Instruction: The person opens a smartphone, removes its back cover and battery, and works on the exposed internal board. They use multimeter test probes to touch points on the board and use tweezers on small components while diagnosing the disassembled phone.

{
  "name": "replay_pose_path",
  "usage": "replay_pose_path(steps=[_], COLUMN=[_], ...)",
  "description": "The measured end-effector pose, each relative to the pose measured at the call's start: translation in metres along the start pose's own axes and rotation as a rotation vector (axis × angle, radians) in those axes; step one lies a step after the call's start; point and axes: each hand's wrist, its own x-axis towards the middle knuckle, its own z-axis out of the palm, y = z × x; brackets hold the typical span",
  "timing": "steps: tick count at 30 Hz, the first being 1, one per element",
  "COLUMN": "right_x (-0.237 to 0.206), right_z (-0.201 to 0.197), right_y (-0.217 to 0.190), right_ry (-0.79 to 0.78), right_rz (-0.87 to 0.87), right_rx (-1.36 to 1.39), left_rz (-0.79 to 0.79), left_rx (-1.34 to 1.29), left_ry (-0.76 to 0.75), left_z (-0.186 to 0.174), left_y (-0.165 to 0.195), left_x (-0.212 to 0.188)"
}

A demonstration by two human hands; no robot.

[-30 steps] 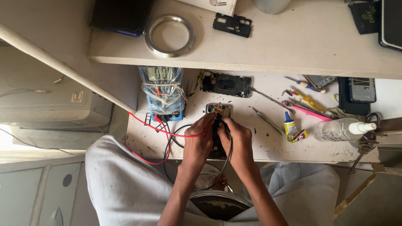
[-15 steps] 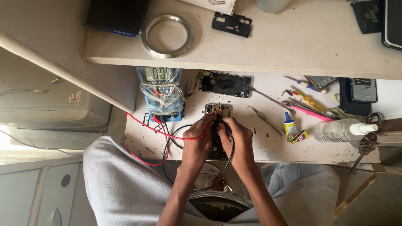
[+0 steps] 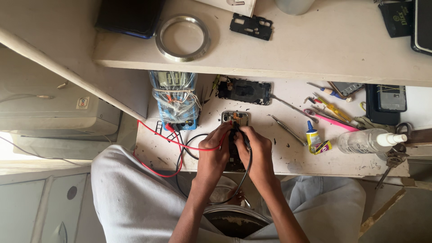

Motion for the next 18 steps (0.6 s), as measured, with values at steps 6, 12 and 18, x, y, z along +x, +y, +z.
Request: replay_pose_path(steps=[6,12,18], right_x=[0.0014,0.0016,0.0007], right_z=[0.0002,0.0010,0.0022], right_y=[-0.0011,-0.0012,-0.0026], right_ry=[-0.007,-0.003,-0.001], right_rz=[-0.002,0.015,0.036], right_rx=[0.015,0.024,0.030], left_rz=[0.001,0.015,0.019], left_rx=[0.044,0.066,0.051], left_ry=[-0.012,-0.012,-0.012], left_z=[-0.0002,0.0006,0.0002], left_y=[-0.0004,-0.0020,-0.0025], left_x=[0.0001,0.0002,0.0000])
